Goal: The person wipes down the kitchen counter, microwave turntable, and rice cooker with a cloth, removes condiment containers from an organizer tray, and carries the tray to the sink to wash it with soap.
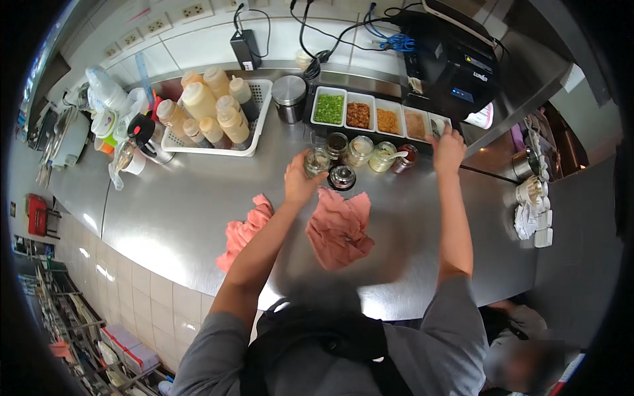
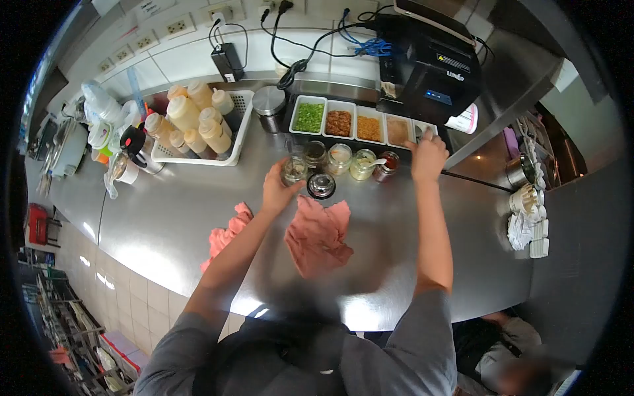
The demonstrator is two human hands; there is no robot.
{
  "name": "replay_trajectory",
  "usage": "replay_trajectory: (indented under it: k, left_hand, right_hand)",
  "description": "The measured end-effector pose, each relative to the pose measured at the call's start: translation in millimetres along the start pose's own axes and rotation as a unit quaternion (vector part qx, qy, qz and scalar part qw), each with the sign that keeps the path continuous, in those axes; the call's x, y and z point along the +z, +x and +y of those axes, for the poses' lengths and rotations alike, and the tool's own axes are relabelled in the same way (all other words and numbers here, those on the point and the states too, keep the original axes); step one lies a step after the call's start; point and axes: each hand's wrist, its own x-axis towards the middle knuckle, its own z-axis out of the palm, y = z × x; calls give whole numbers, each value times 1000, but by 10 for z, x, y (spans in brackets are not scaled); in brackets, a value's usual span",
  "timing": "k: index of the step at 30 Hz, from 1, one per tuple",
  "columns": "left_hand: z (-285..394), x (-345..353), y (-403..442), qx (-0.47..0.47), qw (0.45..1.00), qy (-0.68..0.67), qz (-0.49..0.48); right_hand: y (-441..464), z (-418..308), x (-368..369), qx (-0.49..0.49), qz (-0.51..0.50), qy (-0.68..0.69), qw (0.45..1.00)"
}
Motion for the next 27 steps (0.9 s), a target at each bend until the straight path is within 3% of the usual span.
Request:
replay_trajectory:
  k: [1, 2, 3, 4, 7, 8, 11, 12, 14, 18, 20, 24, 26, 27]
  left_hand:
    - [24, -10, -2, -2, 1000, -3, -2]
    - [38, -14, 1, 6, 1000, 5, 8]
    - [20, -9, -4, 4, 1000, 7, 7]
    - [-3, 9, -14, 10, 1000, 3, 15]
    - [18, -32, -81, 11, 1000, 7, 13]
    - [31, -81, -138, 3, 1000, 14, 4]
    - [63, -219, -288, 32, 998, 40, -28]
    - [68, -268, -327, 41, 997, 50, -31]
    - [99, -352, -401, 54, 998, 35, -7]
    - [66, -421, -540, 49, 997, -4, 54]
    - [74, -417, -581, 46, 996, -11, 72]
    - [159, -381, -596, 40, 996, 0, 75]
    - [241, -348, -553, 44, 997, 3, 59]
    - [254, -338, -590, 34, 998, 14, 45]
  right_hand:
    - [-20, -283, -220, -25, -32, 20, 999]
    - [-63, -456, -189, -125, -10, 195, 973]
    - [-184, -746, -225, -71, -120, 262, 955]
    - [-259, -1033, -332, -66, -201, 398, 892]
    - [-473, -1673, -211, -165, -247, 482, 824]
    - [-544, -1835, -38, -197, -219, 516, 804]
    - [-575, -2048, -104, -201, -437, 494, 724]
    - [-629, -2067, -87, -204, -438, 496, 722]
    - [-827, -2014, -60, -317, -238, 576, 715]
    - [-1182, -1721, -534, -317, -172, 534, 765]
    - [-1299, -1619, -785, -248, -122, 541, 795]
    - [-1536, -1520, -702, -228, -47, 543, 807]
    - [-1550, -1428, -669, -37, -104, 598, 794]
    - [-1523, -1328, -688, -29, -102, 592, 799]
